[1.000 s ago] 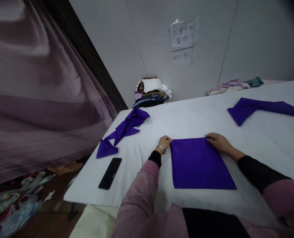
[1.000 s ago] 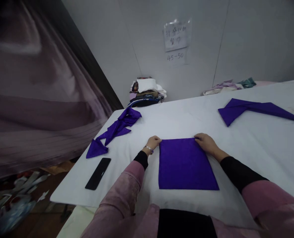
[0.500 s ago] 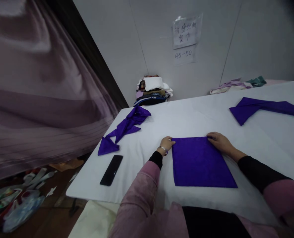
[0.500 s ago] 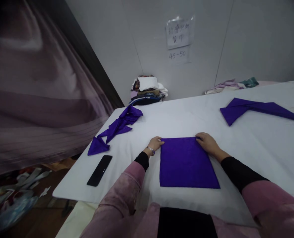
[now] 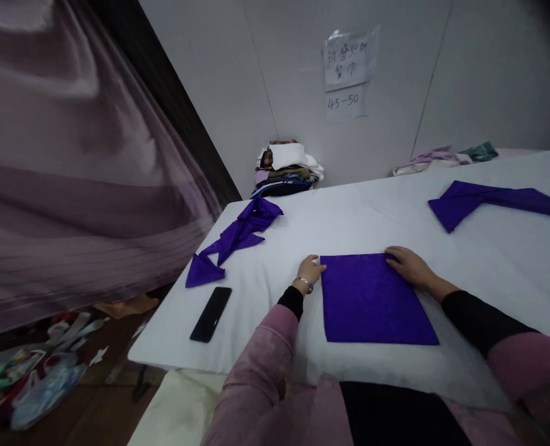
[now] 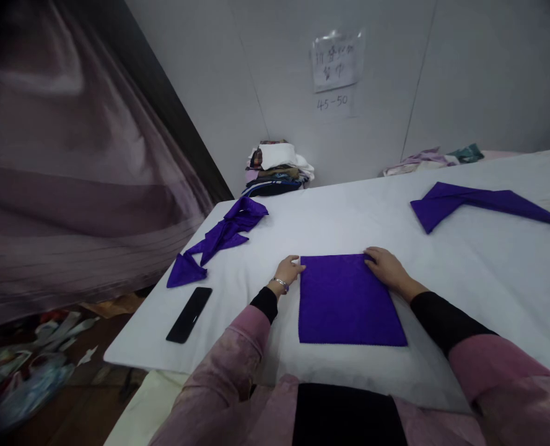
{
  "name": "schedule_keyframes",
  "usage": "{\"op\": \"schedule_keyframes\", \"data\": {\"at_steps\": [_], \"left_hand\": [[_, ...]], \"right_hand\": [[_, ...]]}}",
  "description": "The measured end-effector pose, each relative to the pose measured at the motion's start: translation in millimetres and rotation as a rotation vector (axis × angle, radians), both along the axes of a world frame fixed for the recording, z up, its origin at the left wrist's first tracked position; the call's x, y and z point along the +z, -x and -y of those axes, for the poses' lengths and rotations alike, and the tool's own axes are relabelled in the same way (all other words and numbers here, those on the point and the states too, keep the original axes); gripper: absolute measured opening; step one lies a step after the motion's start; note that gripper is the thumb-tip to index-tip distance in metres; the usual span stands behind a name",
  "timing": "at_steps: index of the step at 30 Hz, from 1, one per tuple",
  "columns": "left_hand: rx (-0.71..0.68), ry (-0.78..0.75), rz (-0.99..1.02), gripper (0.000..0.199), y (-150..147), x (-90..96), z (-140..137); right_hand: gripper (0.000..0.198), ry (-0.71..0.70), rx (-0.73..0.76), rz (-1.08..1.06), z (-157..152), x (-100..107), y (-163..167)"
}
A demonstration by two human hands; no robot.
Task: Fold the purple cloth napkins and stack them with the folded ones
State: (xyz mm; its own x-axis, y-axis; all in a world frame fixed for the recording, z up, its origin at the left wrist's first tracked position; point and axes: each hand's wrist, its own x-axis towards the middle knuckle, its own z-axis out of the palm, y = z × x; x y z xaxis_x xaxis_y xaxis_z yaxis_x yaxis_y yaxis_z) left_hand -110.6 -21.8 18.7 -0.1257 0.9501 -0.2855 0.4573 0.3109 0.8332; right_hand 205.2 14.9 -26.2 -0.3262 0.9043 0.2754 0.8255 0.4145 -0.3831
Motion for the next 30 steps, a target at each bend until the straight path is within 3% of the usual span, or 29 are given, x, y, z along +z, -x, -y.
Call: {"op": "schedule_keyframes", "data": {"at_steps": [6,10,14,19,24,27,30], "left_hand": [[-0.038,0.012,0.031,0.048,-1,0.3,28],[-0.048,0.013,0.013,0.055,0,0.5,45],[-0.057,-0.004,-0.035,0.055,-1,-3.4,58],[-0.052,-0.044,-0.163,0.057,-7,-1.6,67],[-0.106,-0.076,-0.466,0.056,-11,12.8,75],[-0.137,-0.231,-0.658,0.051,-16,19.9,76],[-0.28,-0.439,-0.742,0.041,-26,20.8,68]], "right_hand": [[0.046,-0.099,0.055,0.12,47,8,22],[0.046,-0.033,0.156,0.148,92,10,37],[0.047,0.03,0.167,0.162,118,8,43],[0.05,0.036,0.172,0.185,130,5,52],[0.049,0.032,0.158,0.178,137,4,59],[0.051,0.06,0.177,0.189,135,12,60],[0.054,0.045,0.177,0.185,120,25,63]]}}
